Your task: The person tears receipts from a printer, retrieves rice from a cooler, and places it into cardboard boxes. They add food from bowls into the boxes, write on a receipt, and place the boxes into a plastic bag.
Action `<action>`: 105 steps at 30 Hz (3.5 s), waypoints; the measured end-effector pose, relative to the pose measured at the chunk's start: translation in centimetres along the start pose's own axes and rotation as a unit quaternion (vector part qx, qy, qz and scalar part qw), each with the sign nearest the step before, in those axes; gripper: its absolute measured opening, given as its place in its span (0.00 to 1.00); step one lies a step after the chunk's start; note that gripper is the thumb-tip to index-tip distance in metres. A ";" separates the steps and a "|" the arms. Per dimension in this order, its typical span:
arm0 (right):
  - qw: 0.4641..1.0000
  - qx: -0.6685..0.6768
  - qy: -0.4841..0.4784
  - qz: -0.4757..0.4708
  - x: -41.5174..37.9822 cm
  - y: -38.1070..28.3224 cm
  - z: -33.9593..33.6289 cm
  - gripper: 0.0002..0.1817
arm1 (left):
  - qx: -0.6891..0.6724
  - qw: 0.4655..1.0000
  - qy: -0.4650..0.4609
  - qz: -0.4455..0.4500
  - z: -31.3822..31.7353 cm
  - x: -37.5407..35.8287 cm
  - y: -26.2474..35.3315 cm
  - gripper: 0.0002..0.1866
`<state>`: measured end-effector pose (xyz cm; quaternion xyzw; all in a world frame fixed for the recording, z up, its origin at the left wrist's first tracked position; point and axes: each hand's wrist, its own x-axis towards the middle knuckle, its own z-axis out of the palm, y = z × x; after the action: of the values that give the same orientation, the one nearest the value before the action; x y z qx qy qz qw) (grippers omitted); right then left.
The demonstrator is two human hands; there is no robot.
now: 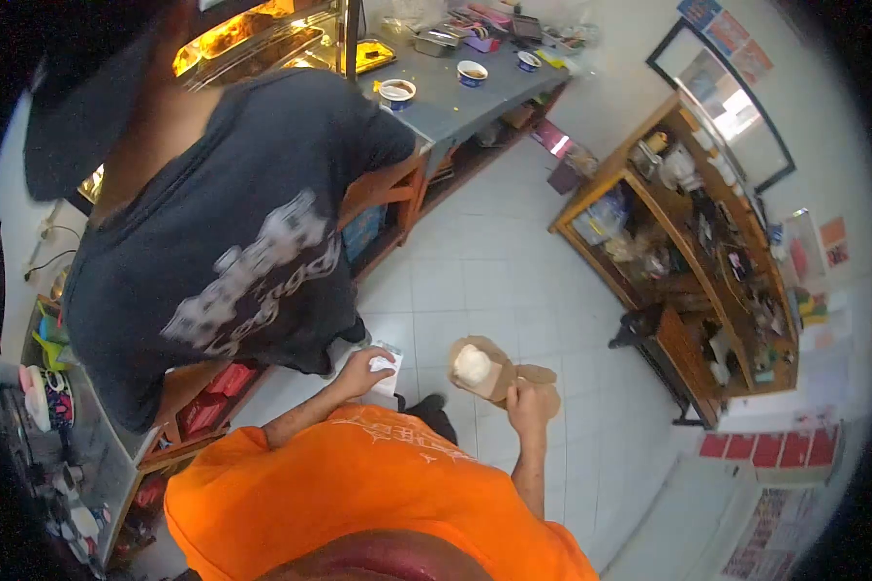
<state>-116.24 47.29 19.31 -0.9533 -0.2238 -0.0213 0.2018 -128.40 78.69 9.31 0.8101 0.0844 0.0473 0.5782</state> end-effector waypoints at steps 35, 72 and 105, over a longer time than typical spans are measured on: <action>0.876 -0.005 -0.078 -0.475 127.7 10.5 17.9 0.15 | 0.131 0.891 0.414 -0.134 -11.8 99.0 -7.1 0.17; 0.924 -0.042 -0.213 -0.314 159.7 32.8 30.2 0.17 | 0.160 0.764 0.485 -0.394 1.7 109.2 -4.4 0.33; 0.697 0.357 -0.305 -0.542 118.8 12.3 35.4 0.08 | 0.344 0.734 0.434 -0.394 2.8 106.4 -6.0 0.38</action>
<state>-5.86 100.84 -2.19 -0.4775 -0.7420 0.2465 0.4009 -24.02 98.38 0.53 0.7396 0.6482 0.1290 0.1276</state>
